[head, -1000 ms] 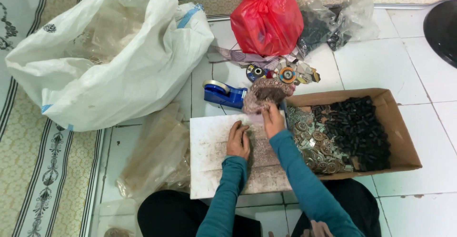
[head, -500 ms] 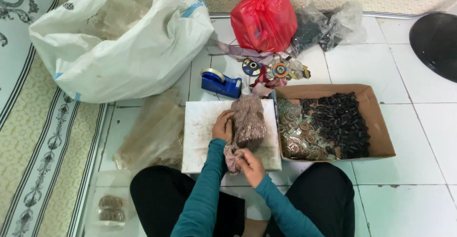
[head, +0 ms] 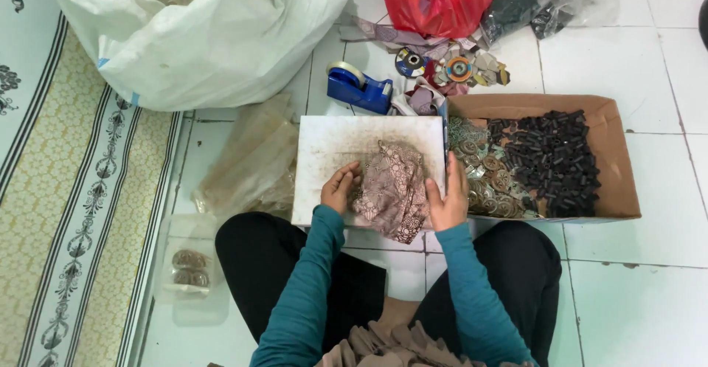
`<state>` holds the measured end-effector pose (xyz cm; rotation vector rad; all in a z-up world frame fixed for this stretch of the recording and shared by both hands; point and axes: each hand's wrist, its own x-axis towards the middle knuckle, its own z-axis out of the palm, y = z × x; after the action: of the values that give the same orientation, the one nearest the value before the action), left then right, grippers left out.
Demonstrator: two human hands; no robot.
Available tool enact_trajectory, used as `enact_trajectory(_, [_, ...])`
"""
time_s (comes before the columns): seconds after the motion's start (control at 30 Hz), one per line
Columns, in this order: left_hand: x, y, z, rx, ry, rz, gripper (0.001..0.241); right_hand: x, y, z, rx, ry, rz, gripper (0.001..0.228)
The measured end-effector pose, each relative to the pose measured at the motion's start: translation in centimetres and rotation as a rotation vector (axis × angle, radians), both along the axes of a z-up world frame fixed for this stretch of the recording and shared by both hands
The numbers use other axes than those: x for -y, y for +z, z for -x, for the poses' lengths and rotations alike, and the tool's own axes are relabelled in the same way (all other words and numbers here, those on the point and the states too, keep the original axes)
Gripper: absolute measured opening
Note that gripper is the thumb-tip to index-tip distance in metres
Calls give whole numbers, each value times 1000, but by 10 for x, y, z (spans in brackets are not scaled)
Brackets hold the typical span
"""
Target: Sorting and packaging small decorative metal accessories into plastic bags while sitting on the floor.
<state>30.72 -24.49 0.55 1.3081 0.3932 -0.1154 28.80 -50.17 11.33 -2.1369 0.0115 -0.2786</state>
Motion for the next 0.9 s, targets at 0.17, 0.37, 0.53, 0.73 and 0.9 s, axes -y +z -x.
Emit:
enact_trajectory(0.17, [5, -3, -5, 39, 60, 4, 31, -31, -11, 12, 27, 244, 267, 76])
enact_trajectory(0.37, [9, 18, 20, 77, 87, 4, 30, -55, -82, 10, 132, 358, 548, 49])
enact_trajectory(0.53, [24, 57, 69, -29, 228, 262, 39, -52, -98, 3, 256, 215, 300, 10])
enact_trajectory(0.73, [60, 102, 81, -116, 148, 437, 70, -72, -62, 33, 258, 334, -159, 29])
enact_trajectory(0.9, [99, 87, 101, -113, 80, 639, 82, -77, -32, 37, 123, 444, -243, 43])
